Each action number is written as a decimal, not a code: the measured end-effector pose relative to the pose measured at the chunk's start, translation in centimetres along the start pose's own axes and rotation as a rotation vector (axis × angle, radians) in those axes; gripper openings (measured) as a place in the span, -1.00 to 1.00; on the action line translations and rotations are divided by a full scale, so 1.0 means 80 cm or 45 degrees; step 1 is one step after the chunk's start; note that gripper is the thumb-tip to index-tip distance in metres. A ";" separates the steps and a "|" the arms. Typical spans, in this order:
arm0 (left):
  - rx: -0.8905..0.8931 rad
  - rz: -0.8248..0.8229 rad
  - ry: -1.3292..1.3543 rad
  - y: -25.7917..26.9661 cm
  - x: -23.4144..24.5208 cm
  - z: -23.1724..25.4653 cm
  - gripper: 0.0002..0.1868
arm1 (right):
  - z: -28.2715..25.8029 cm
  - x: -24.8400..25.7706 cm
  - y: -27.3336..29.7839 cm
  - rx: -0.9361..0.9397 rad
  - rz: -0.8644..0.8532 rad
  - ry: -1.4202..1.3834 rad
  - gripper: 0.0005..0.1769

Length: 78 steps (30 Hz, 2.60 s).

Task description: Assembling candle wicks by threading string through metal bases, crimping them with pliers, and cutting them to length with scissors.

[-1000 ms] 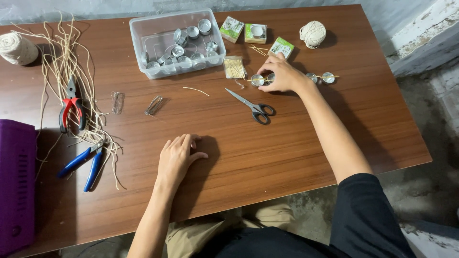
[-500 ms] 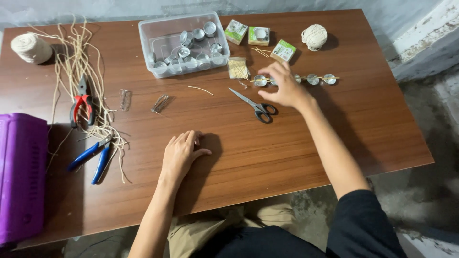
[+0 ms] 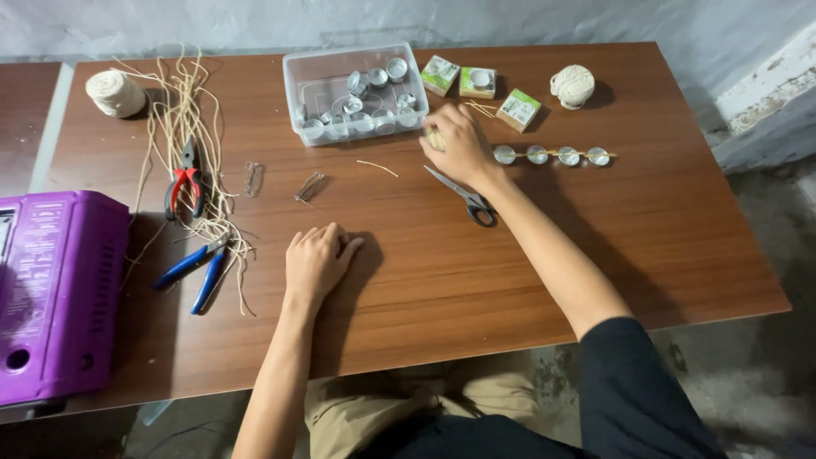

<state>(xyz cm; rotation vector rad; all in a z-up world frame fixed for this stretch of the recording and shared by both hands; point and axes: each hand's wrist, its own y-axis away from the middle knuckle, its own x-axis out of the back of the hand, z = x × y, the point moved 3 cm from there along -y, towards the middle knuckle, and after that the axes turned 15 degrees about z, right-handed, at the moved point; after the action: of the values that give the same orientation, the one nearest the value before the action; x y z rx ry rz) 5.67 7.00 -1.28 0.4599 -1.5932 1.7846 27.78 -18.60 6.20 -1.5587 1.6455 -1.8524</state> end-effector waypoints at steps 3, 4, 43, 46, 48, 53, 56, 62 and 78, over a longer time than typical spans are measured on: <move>0.076 -0.010 0.002 -0.003 -0.001 -0.001 -0.65 | 0.005 -0.042 -0.054 0.055 -0.030 0.017 -0.69; 0.080 -0.008 -0.002 -0.010 0.008 0.008 -0.65 | 0.002 -0.052 -0.066 0.059 -0.031 0.014 -0.69; 0.439 0.363 0.033 -0.040 0.041 -0.005 -0.36 | -0.152 0.042 0.108 -0.147 -0.496 -0.335 -0.89; 0.447 0.267 0.037 -0.049 0.041 -0.013 -0.31 | -0.169 0.056 0.111 -0.087 -0.511 -0.383 -0.84; 0.484 0.055 -0.051 -0.056 0.049 -0.011 -0.42 | -0.178 0.063 0.108 -0.106 -0.496 -0.425 -0.65; 0.453 0.053 -0.119 -0.043 -0.001 -0.053 -0.88 | -0.177 0.078 0.107 -0.330 -0.505 -0.556 -0.35; 0.376 0.123 -0.110 -0.048 -0.002 -0.052 -0.88 | -0.174 0.074 0.110 -0.371 -0.442 -0.624 -0.34; 0.152 0.376 0.382 -0.105 0.034 0.009 -0.88 | -0.158 0.057 0.111 -0.429 -0.110 -0.768 -0.53; 0.600 -0.089 1.265 -0.121 0.009 0.105 -0.52 | -0.154 0.054 0.111 -1.204 -0.106 -1.351 -0.66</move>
<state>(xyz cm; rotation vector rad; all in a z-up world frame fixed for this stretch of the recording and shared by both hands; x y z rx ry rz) 10.33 -0.82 7.73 -0.1783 -0.4697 1.8688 12.24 -17.61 3.59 -2.2913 1.8445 0.0586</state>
